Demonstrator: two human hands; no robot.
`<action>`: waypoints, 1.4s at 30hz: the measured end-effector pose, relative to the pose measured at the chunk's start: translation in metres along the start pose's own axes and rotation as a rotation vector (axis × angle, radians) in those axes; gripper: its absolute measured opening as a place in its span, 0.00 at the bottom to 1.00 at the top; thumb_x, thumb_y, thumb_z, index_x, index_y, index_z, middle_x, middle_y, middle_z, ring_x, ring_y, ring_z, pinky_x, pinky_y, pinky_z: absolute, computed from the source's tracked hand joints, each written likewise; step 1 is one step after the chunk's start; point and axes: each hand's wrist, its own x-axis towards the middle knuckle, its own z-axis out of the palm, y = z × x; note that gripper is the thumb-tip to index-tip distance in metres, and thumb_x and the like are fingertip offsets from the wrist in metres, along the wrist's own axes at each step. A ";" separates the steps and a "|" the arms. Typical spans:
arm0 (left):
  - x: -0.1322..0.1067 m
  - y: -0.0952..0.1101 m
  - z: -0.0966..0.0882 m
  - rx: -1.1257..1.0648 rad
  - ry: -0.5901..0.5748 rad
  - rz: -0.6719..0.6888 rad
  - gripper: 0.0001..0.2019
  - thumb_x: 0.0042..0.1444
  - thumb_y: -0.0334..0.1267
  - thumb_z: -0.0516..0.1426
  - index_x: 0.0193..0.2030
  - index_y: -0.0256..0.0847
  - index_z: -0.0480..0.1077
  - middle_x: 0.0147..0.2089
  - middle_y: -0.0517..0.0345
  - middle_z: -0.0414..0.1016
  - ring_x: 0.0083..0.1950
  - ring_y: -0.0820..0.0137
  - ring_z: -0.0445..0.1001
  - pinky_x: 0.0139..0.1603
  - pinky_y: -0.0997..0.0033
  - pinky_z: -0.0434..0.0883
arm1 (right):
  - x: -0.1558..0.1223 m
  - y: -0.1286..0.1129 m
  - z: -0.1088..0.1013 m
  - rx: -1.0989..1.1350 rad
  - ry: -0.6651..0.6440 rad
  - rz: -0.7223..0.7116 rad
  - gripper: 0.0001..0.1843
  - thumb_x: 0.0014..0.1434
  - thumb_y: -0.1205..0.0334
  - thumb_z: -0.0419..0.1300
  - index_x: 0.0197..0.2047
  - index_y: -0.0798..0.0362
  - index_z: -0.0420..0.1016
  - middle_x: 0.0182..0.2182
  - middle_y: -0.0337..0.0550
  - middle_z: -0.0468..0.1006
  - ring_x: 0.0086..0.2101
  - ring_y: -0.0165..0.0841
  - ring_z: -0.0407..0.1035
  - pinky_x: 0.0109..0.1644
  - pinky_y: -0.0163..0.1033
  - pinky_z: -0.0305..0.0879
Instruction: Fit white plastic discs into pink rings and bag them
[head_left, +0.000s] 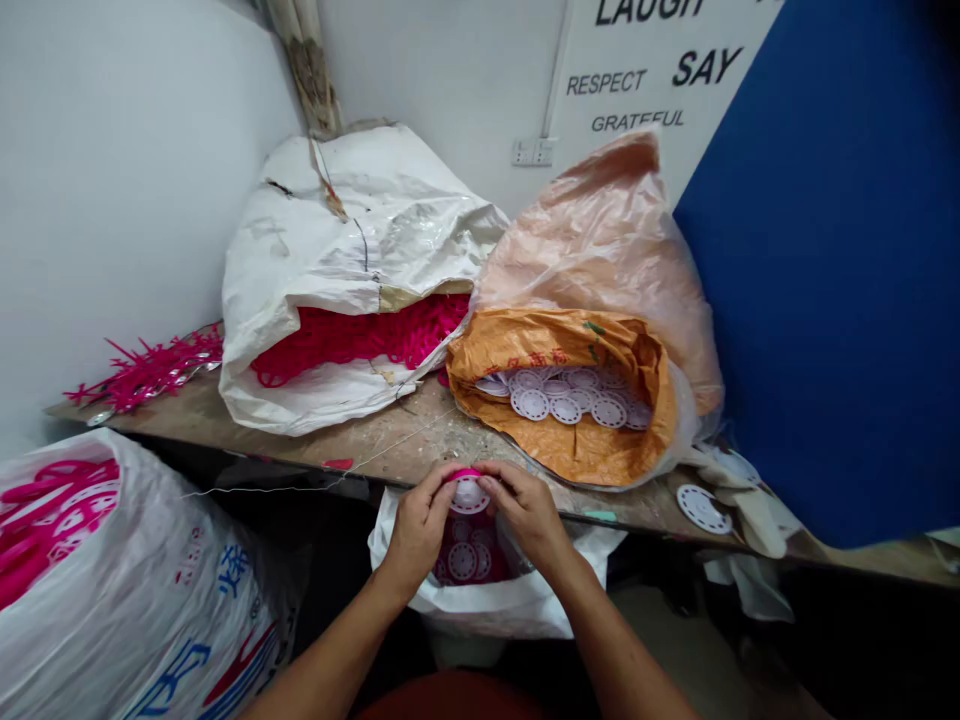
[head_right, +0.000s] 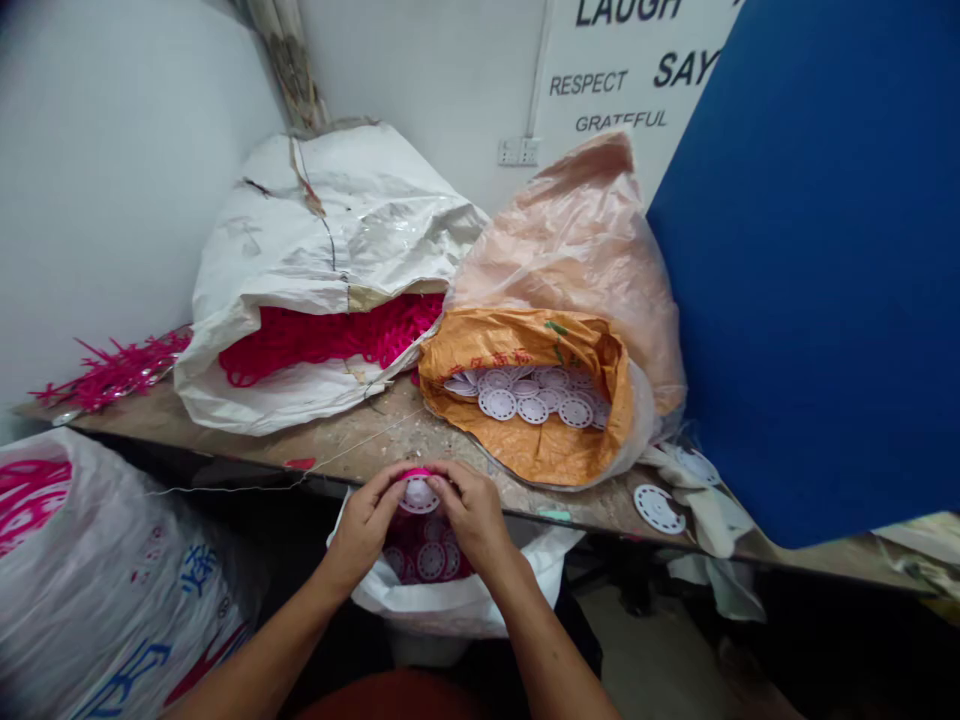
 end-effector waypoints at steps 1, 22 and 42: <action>-0.001 0.001 0.000 0.053 0.015 0.026 0.14 0.58 0.41 0.53 0.47 0.41 0.73 0.50 0.52 0.75 0.54 0.62 0.71 0.59 0.62 0.63 | 0.000 -0.001 0.000 0.019 -0.015 0.032 0.11 0.60 0.60 0.54 0.42 0.50 0.76 0.33 0.42 0.78 0.34 0.34 0.72 0.38 0.37 0.66; -0.011 -0.013 -0.037 0.092 -0.168 -0.123 0.19 0.50 0.38 0.60 0.50 0.48 0.71 0.46 0.54 0.77 0.46 0.61 0.75 0.47 0.67 0.69 | 0.040 0.026 -0.030 -0.199 0.024 0.048 0.15 0.57 0.55 0.55 0.45 0.51 0.73 0.36 0.44 0.77 0.35 0.35 0.71 0.40 0.40 0.66; 0.272 -0.047 -0.115 0.711 0.186 0.168 0.23 0.47 0.21 0.53 0.49 0.41 0.72 0.49 0.48 0.72 0.53 0.58 0.67 0.54 0.61 0.62 | 0.095 0.122 -0.053 -0.654 0.326 0.079 0.23 0.57 0.50 0.52 0.52 0.51 0.69 0.47 0.50 0.69 0.46 0.43 0.65 0.49 0.48 0.64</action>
